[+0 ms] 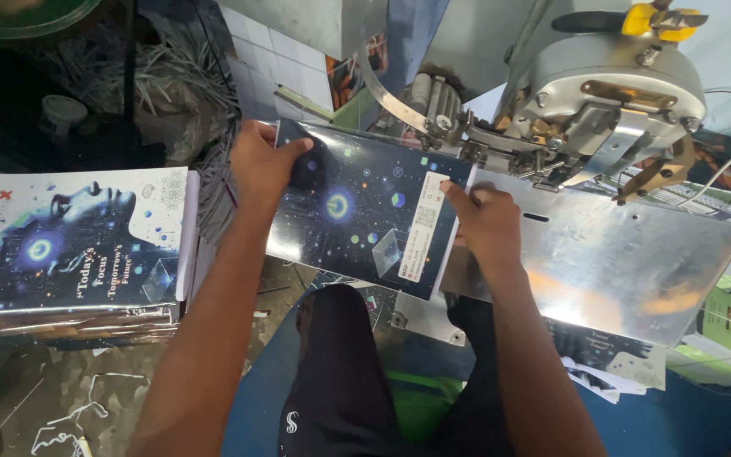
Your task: The person repeatedly picks up a book from a stack, places it under a binding machine, and operates the machine to bind the book. The person then removes the bound book and places it on a separate stack.
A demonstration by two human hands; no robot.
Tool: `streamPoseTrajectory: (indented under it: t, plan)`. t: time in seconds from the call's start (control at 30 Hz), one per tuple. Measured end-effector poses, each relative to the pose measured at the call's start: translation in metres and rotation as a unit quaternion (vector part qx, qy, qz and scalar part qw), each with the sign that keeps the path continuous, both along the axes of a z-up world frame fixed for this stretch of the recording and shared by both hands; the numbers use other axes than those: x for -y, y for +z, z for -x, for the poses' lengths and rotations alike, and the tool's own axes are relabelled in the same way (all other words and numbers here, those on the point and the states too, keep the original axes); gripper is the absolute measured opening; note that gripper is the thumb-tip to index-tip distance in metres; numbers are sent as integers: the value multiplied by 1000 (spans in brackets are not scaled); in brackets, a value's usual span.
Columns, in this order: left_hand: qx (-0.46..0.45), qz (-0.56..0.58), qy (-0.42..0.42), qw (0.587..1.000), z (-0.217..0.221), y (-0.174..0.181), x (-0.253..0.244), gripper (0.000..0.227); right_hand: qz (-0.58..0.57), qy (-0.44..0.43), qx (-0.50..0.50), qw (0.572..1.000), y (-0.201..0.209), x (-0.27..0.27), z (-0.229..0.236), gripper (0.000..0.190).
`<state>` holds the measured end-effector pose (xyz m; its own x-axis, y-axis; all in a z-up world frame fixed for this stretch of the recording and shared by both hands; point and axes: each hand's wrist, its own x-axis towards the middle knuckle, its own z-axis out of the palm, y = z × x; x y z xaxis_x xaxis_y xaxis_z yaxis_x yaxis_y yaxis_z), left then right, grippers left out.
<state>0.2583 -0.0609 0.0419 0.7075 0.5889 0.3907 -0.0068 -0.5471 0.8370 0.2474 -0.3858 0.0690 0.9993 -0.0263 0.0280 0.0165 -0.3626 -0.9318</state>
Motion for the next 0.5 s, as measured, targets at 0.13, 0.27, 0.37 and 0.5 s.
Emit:
streamPoseTrajectory:
  t: [0.13, 0.27, 0.37, 0.5]
  plan:
    - [-34, -32, 3, 999, 0, 1, 12, 55, -8, 4, 0, 1000, 3, 16, 4, 44]
    - [-47, -57, 0, 997, 7, 5, 29, 57, 18, -8, 5, 1000, 5, 30, 6, 44]
    - [-73, -43, -3, 996, 11, 10, 44, 57, 17, -20, -15, 1000, 7, 40, 7, 43]
    - [-87, -37, -14, 995, 14, 15, 63, 57, 33, -39, -41, 998, 12, 56, 6, 41]
